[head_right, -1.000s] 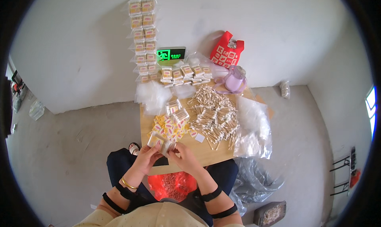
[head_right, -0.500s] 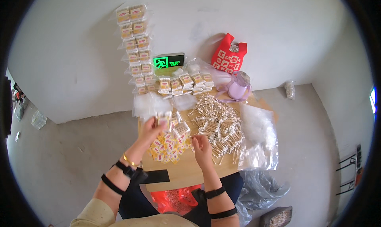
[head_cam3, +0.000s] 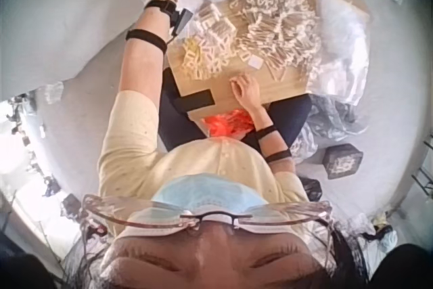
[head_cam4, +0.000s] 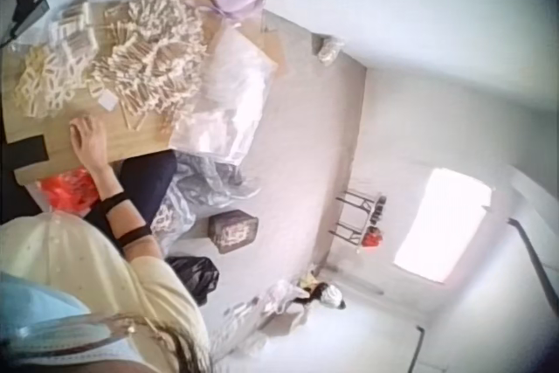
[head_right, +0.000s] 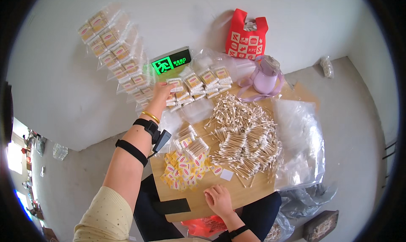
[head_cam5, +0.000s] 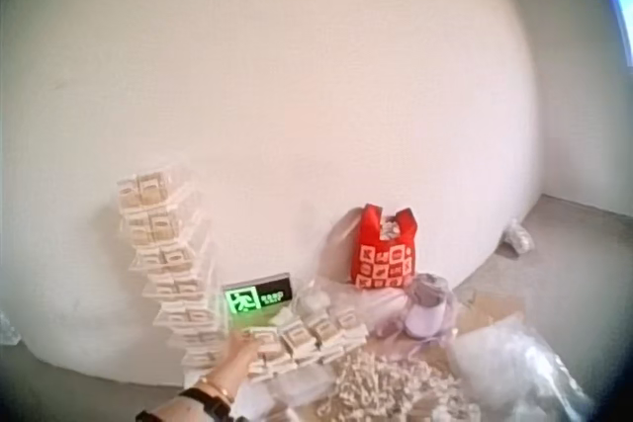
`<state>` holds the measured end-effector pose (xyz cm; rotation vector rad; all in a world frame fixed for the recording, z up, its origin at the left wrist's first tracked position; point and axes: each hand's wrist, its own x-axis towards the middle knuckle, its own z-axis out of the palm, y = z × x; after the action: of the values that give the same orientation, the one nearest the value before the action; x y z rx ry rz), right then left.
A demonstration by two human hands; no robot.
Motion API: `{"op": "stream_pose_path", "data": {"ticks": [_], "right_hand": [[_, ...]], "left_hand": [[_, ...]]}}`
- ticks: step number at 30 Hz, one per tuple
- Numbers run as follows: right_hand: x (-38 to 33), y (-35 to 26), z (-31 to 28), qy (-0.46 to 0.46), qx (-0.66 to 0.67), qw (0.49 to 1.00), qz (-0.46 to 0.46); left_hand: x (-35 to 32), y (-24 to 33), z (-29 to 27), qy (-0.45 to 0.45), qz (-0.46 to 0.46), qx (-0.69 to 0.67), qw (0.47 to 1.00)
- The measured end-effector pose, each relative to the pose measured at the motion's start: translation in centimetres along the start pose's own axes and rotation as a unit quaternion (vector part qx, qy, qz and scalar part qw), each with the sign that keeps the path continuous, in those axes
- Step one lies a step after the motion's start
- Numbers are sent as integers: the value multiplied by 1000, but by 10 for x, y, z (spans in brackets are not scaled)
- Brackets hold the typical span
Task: Packaging cotton swabs into small plastic bags.
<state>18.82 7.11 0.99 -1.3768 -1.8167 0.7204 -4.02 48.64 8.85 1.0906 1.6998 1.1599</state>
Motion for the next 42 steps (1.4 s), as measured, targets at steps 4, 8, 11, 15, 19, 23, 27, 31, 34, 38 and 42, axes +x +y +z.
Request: {"op": "stream_pose_path", "data": {"ticks": [4,8,11,15,19,23,27,31,34,38,42], "right_hand": [[1,-1,-2,-6,-16,1000,-3],[-1,2,1,-4,-21,1000,-2],[-1,1,3,-1,-25,1000,-3],[0,1,3,6,-19,1000,-12],[-1,2,3,12,-22,1000,-17],[2,-1,0,17,-21,999,-20],[1,0,1,22,-25,999,-24],[0,0,3,27,-31,999,-27],[-1,-4,3,30,-28,999,-28],[-2,-3,5,42,-32,998,-29],[-3,0,5,41,-32,998,-36]], "left_hand": [[-4,-3,10,57,54,96,992],[-9,2,4,45,121,244,961],[-10,3,-6,69,218,339,913],[-30,7,-16,76,233,260,934],[-83,-27,-41,14,304,113,946],[-172,-58,-69,-81,190,241,948],[-207,-78,-62,-129,207,287,926],[-205,-83,-48,-83,312,416,850],[-201,-79,-39,-83,302,455,834],[-199,-66,-39,-103,282,443,845],[-208,-54,-54,-131,211,278,928]]}}
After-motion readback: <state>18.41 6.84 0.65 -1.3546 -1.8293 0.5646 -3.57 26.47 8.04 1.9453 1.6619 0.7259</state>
